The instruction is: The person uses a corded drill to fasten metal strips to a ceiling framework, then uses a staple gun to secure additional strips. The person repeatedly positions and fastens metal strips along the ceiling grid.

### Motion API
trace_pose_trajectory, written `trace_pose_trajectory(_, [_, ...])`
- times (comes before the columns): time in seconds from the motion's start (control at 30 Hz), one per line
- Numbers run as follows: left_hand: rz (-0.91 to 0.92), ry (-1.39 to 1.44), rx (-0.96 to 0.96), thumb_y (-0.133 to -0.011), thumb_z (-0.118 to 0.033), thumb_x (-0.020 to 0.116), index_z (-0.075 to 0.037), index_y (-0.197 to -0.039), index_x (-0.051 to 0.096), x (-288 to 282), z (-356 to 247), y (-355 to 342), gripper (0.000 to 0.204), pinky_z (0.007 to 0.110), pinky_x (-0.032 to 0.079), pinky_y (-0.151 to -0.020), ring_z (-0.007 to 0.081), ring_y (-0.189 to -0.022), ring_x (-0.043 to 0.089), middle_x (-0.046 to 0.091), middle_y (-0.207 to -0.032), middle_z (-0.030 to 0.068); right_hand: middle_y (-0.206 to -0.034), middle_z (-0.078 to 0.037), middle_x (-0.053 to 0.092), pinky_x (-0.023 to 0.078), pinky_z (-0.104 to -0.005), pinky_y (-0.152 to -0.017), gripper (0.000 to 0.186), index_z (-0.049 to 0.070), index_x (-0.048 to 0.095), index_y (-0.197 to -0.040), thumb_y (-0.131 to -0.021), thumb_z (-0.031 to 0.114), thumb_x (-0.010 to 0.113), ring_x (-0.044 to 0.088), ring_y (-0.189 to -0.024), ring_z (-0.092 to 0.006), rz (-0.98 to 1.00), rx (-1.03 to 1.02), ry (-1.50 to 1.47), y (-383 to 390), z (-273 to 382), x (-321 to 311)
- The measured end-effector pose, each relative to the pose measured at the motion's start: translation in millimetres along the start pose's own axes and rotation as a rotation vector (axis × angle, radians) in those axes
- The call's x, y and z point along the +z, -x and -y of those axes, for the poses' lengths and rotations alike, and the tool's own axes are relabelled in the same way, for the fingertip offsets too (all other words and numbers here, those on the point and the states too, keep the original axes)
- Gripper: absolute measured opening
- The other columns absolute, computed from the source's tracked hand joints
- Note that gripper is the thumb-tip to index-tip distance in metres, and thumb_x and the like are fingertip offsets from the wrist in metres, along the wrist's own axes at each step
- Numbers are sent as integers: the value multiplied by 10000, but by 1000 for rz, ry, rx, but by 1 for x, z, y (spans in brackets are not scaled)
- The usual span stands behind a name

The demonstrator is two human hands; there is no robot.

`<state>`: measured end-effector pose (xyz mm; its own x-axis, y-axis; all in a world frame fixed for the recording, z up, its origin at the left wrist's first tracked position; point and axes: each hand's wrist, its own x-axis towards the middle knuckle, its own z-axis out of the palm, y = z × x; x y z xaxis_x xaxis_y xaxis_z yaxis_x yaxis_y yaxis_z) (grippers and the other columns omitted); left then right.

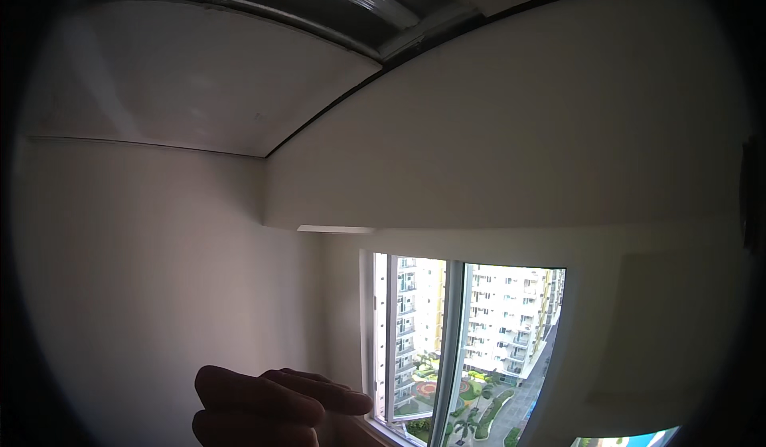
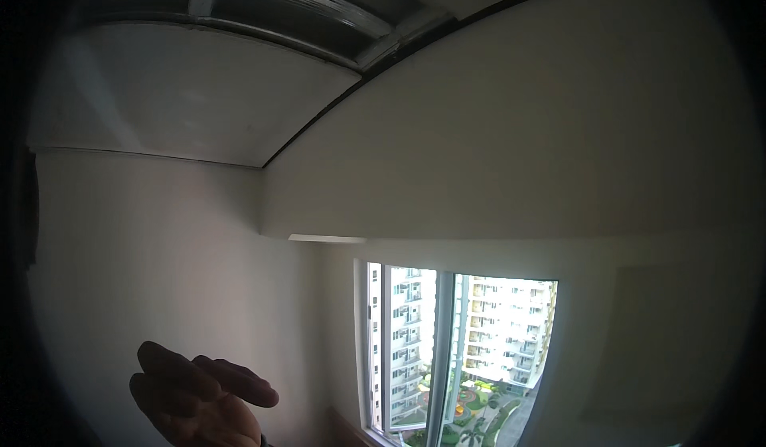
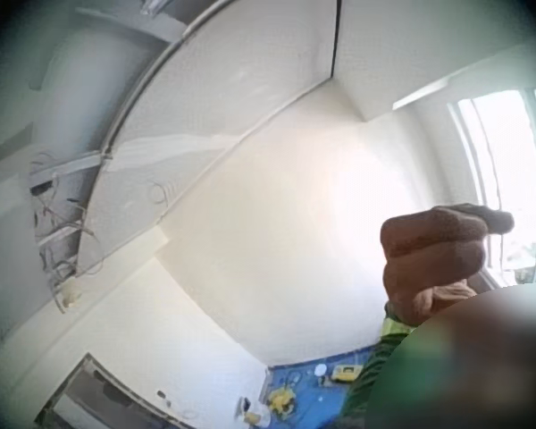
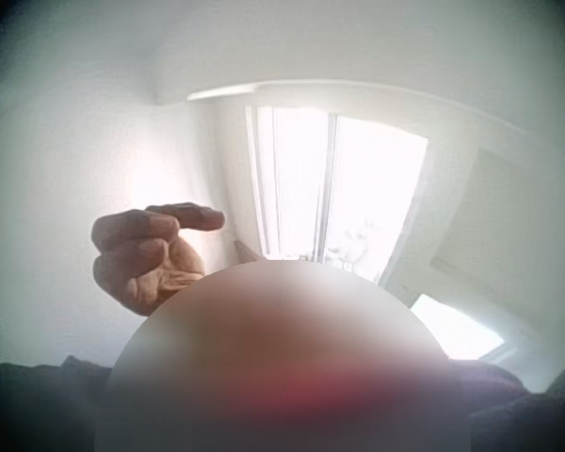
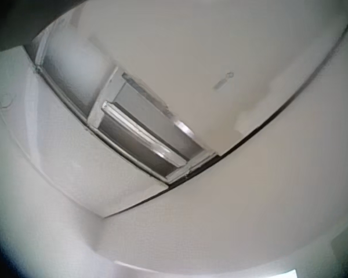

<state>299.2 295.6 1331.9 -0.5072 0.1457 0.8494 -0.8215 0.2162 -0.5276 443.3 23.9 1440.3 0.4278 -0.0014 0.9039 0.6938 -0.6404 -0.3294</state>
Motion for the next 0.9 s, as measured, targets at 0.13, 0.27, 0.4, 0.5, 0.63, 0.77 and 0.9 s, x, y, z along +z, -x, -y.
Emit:
trace_pose_trajectory(0.13, [3, -111, 87, -974, -457, 852, -21, -1543, 540, -27, 21, 3, 781, 314, 734, -738, 221, -1220, 702, 608, -1402, 188, -1392, -207, 742, 564, -438, -1094, 605, 63, 717, -1413, -868, 308, 816, 706, -1314, -347, 1, 33, 47, 9, -12, -7])
trace_pose_trajectory(0.27, [38, -87, 51, -961, -491, 854, -21, -1547, 533, -27, 38, 9, 817, 322, 741, -744, 230, -1198, 702, 587, -1418, 192, -1390, -211, 743, 565, -440, -1093, 610, 63, 720, -1411, -865, 316, 818, 707, -1313, -350, 5, 64, 62, 12, -25, -9])
trace_pose_trajectory(0.4, [-185, -113, -315, -889, -705, 837, -41, -1374, 577, -12, 36, 35, 862, 333, 688, -614, 219, -851, 725, 562, -1209, 109, -1388, -214, 744, 566, -441, -1093, 614, 63, 722, -1409, -862, 325, 820, 709, -1311, -354, 20, 76, 52, 18, -37, -9])
trace_pose_trajectory(0.5, [-98, 145, -461, -1014, -619, 763, -3, -1547, 524, -28, 39, 81, 848, 383, 724, -833, 256, -1202, 701, 577, -1406, 195, -1387, -217, 744, 567, -442, -1092, 618, 63, 724, -1408, -860, 331, 822, 710, -1310, -356, 28, 90, 35, 27, -47, -13])
trace_pose_trajectory(0.63, [46, -10, -1145, -1137, -554, 622, -10, -1378, 662, -29, 26, 214, 596, 450, 661, -911, 270, -964, 773, 701, -1193, 151, -1384, -220, 745, 568, -444, -1091, 622, 63, 726, -1406, -857, 339, 824, 711, -1308, -359, 63, 113, -2, 50, -66, -17])
trace_pose_trajectory(0.77, [517, 30, -1737, -1139, -431, 649, -14, -1424, 650, -7, -10, 378, 505, 420, 567, -1003, 269, -1169, 691, 728, -1293, 173, -1382, -223, 746, 569, -445, -1091, 627, 64, 729, -1405, -854, 347, 826, 712, -1307, -362, 131, 163, -57, 89, -93, -10])
trace_pose_trajectory(0.9, [1024, 62, -2018, -1133, -434, 652, -15, -1409, 655, 14, -91, 490, 502, 424, 569, -996, 276, -1158, 694, 732, -1280, 174, -1380, -227, 747, 570, -447, -1090, 632, 64, 731, -1403, -851, 355, 828, 713, -1305, -366, 261, 251, -150, 153, -126, 13])
